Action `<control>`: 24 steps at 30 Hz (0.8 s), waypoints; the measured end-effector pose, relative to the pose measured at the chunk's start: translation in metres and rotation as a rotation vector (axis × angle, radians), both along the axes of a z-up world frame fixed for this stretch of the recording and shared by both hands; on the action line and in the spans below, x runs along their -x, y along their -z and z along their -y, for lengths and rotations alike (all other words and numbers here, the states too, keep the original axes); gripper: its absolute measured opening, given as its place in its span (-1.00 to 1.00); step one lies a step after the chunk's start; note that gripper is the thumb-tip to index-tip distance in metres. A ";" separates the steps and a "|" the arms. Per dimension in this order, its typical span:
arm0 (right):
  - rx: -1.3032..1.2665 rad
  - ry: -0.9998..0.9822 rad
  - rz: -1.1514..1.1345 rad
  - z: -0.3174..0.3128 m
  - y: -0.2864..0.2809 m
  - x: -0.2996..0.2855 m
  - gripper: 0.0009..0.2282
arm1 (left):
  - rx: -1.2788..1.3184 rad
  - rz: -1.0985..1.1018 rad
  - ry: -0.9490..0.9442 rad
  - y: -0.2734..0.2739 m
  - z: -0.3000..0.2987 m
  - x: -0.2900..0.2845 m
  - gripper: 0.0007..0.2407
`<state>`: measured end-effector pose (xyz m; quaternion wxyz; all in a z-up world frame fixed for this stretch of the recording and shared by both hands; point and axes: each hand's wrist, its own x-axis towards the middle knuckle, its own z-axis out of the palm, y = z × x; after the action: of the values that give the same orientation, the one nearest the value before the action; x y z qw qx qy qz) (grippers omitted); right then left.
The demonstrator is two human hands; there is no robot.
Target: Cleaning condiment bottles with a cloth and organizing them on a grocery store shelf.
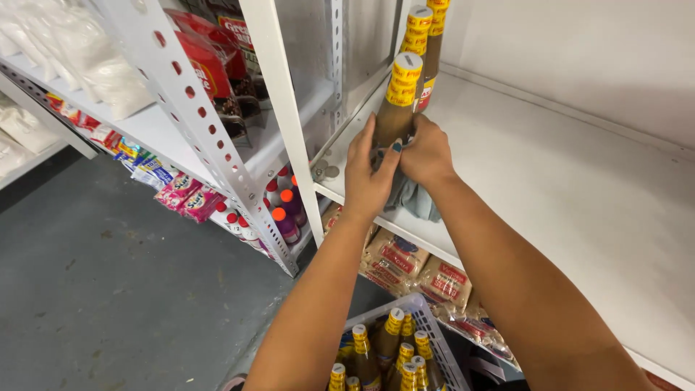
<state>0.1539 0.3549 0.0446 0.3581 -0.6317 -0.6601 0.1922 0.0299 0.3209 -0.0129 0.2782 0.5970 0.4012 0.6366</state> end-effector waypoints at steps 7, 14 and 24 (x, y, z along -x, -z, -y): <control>-0.118 -0.036 -0.167 -0.026 0.018 0.010 -0.33 | -0.080 -0.034 -0.077 0.020 -0.032 0.004 -0.43; -0.165 0.089 -0.037 -0.038 0.037 0.005 -0.29 | 0.000 -0.087 -0.005 0.032 -0.046 0.007 -0.36; -0.321 -0.077 -0.311 0.078 0.019 -0.032 -0.54 | -0.192 -0.035 -0.246 0.022 0.067 0.008 -0.52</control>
<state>0.1864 0.2772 0.0255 0.5440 -0.5035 -0.6428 0.1933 0.0220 0.2539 -0.0347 0.1329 0.5780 0.4135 0.6908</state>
